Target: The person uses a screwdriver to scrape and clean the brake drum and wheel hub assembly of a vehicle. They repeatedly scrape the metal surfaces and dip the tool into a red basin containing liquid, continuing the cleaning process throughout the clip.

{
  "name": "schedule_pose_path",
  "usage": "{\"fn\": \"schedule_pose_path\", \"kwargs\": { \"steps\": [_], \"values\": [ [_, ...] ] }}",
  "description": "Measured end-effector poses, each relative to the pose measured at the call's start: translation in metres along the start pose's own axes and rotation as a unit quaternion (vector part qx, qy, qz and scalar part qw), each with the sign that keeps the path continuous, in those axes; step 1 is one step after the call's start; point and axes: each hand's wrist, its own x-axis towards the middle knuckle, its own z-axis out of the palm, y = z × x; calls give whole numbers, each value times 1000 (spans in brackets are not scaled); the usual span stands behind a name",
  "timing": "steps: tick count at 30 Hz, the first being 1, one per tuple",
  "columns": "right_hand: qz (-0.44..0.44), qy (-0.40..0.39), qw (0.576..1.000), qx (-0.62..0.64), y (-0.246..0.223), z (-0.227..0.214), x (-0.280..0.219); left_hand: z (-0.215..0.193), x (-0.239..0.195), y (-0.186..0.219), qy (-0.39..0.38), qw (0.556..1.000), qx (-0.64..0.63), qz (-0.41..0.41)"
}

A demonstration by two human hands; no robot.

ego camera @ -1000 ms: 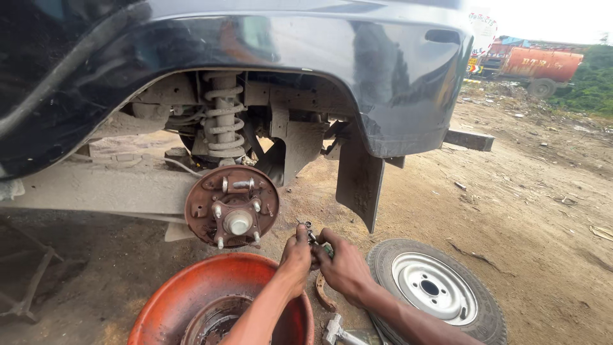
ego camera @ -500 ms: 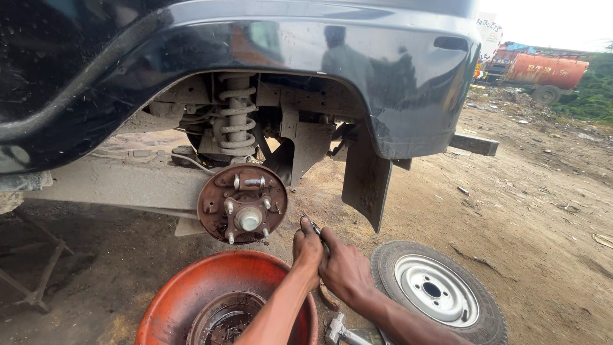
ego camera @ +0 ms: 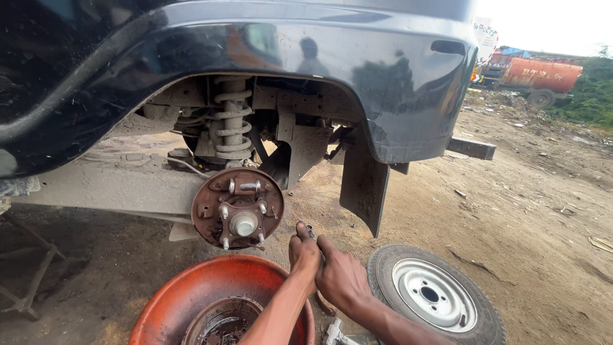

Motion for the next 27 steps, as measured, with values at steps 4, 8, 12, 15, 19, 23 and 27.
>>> {"fn": "schedule_pose_path", "kwargs": {
  "steps": [4, 8, 12, 15, 19, 23, 27],
  "values": [
    [40, -35, 996, 70, -9, -7, -6, -13, 22, -12, 8, 1000, 12, 17],
    [-13, 2, 993, 120, 6, -6, -3, -19, 30, -15, -86, 991, -106, 9],
    [16, -5, 979, 202, 6, 4, 1, -26, 27, -26, -140, 973, -182, 1],
    [172, -88, 936, 293, -4, -7, -3, -28, 38, -33, -170, 963, -209, 3],
    [60, -70, 979, 179, -3, -10, -4, -34, 42, -40, -231, 949, -217, 9],
    [41, -75, 983, 159, 20, -1, 7, -36, 34, -27, -198, 975, -101, -26],
    [-27, -130, 981, 144, 54, -21, 21, -52, 24, -5, -242, 969, 45, -1]
  ]
}}
